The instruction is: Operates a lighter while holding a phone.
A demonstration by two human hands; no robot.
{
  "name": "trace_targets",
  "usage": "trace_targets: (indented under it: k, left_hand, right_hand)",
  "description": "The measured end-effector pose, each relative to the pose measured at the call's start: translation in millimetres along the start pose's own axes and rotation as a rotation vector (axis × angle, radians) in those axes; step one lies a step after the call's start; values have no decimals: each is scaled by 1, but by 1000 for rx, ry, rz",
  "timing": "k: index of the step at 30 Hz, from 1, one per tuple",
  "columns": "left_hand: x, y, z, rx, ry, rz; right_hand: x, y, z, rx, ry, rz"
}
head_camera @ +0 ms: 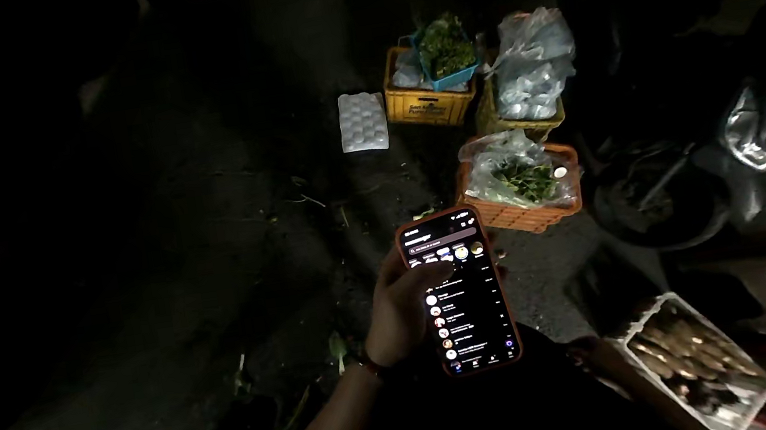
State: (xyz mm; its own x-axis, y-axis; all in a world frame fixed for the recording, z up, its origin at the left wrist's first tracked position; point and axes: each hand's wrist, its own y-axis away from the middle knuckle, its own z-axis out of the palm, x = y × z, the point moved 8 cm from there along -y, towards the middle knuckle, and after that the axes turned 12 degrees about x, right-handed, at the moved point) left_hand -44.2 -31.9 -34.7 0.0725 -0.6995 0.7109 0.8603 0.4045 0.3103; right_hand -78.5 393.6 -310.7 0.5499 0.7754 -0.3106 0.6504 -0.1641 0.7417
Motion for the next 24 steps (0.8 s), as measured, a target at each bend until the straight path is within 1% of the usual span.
trace_targets:
  k: [2,3,5,6,7,8,9,10,12,13,14,16,18,19,21,24]
  left_hand:
    - [1,2,-2,-12,-8,18]
    - [1,4,-3,-18,-20,27]
    - [1,6,-6,-19,-37,35]
    - [0,7,-7,-20,-36,32]
    - [0,8,-6,-24,-27,25]
    - [1,9,-6,-31,-17,22]
    - [1,10,-6,-35,-14,25]
    - [3,11,-6,-32,-16,32]
    - [5,14,-7,-13,-19,47]
    - [6,15,-7,-10,-26,56]
    - [7,16,-7,-8,-37,67]
    - [9,18,-6,-17,-40,82]
    - [10,20,-6,-7,-28,77]
    - [9,20,-7,-1,-23,69]
    - [9,21,-7,16,-12,53]
    - [9,23,-8,52,-31,48]
  right_hand:
    - [-34,-1,-31,247,-25,-188]
    - [-58,6,-45,317,-64,-236]
    - [-114,33,-66,345,-208,-317]
    - [-144,52,-74,321,-366,-421]
    - [-173,73,-81,245,-573,-579]
    - [-202,99,-86,119,-776,-734]
    - [-231,131,-89,-39,-908,-857]
    - [-258,167,-90,-213,-975,-976]
    - [-296,239,-86,-581,-968,-1153]
    - [-305,269,-80,-742,-932,-1159]
    - [-307,294,-72,-894,-891,-1123]
    - [-308,330,-58,-1093,-759,-1085]
    - [-310,353,-44,-1197,-621,-1123]
    - [-311,358,-37,-1238,-595,-1129]
    - [-312,363,-24,-1337,-611,-1027]
    - [-315,368,-17,-1400,-623,-916]
